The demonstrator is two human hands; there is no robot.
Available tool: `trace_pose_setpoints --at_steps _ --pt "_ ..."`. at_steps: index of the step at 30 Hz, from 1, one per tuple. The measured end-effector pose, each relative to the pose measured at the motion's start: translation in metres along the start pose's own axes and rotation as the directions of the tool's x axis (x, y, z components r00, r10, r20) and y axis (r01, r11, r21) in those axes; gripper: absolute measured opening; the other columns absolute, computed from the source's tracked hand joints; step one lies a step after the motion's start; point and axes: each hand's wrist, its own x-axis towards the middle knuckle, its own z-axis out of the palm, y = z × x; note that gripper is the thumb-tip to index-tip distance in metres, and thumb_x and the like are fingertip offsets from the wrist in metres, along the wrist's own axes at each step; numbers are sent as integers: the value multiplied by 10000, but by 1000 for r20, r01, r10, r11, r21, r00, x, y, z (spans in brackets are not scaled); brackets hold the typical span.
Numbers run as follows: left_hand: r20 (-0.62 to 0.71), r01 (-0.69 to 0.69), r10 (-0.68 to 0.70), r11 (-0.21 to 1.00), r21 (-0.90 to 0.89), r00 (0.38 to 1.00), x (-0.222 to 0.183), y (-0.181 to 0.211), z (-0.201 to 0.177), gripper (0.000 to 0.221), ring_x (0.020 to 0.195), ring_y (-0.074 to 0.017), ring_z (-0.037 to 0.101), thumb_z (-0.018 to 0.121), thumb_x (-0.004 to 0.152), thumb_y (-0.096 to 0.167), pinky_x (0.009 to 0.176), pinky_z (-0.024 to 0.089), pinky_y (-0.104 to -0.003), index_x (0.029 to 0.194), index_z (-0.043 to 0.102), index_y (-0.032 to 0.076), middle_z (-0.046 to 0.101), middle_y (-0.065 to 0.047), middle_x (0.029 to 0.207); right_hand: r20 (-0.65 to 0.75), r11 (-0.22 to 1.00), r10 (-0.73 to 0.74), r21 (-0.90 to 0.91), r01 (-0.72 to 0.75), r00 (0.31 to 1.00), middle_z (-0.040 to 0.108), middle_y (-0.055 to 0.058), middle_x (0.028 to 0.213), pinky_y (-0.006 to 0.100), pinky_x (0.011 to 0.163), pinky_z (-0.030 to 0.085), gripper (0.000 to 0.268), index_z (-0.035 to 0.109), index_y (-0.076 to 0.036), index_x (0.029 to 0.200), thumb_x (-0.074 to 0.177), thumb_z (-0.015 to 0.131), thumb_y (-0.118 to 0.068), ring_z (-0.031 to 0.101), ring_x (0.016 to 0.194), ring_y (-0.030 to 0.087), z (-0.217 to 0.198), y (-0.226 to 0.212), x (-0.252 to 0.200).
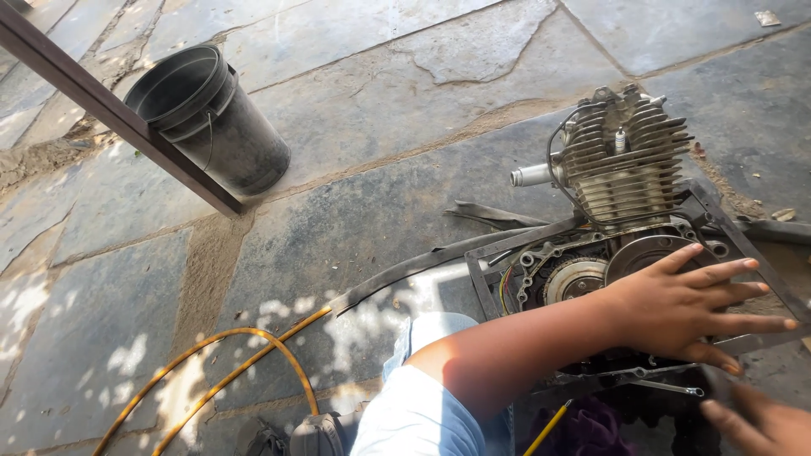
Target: Repairing a motorcycle engine by removing or tightening parts with tools.
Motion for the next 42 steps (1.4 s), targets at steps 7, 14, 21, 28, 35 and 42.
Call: trace_pose_setpoints --at_steps 7,14,21,28,35,42 --pt "-8 17 -17 999 -47 1000 -11 0 2 776 1618 -209 225 278 897 881 1308 203 -580 1575 257 504 354 101 1690 598 997 -68 25 67 799 419 126 1540 404 1229 312 945 185 -143 1580 919 473 -755 332 1511 284 -40 -149 -35" --pt "43 138 -138 990 14 989 -18 4 -10 839 1608 -268 210 289 879 908 1270 196 -613 1604 219 492 307 32 1714 523 855 -130 490 -172 843 565 189 1409 377 1200 424 817 423 -13 1455 901 619 -580 546 1428 283 -9 -175 -28" --pt "52 197 -200 979 57 978 -28 6 -7 820 1617 -257 152 318 891 881 1271 137 -640 1604 218 488 292 40 1720 559 951 -160 308 -25 813 626 180 1226 334 1121 526 703 521 -38 1351 920 567 -592 627 1221 271 -70 -261 -35" --pt "-140 283 -282 959 -6 949 -51 7 24 776 1628 -237 258 465 895 806 1331 180 -628 1578 347 458 391 44 1696 363 872 -260 486 56 895 644 123 1316 350 1147 405 730 495 -63 1413 865 683 -509 558 1332 246 -72 -305 -31" --pt "-133 375 -382 924 -79 914 -80 -2 19 852 1597 -226 341 525 889 749 1302 236 -569 1588 409 276 459 18 1640 481 895 -170 440 -69 860 748 124 975 355 915 586 591 667 4 1098 893 648 -550 721 947 248 -85 -331 -25" --pt "-278 357 -397 916 -182 875 -98 3 30 684 1544 -221 423 611 866 635 1286 296 -544 1412 606 223 533 5 1563 566 839 -122 498 -220 815 673 88 788 373 650 563 609 662 15 1032 882 606 -573 657 690 195 -72 -325 -19"
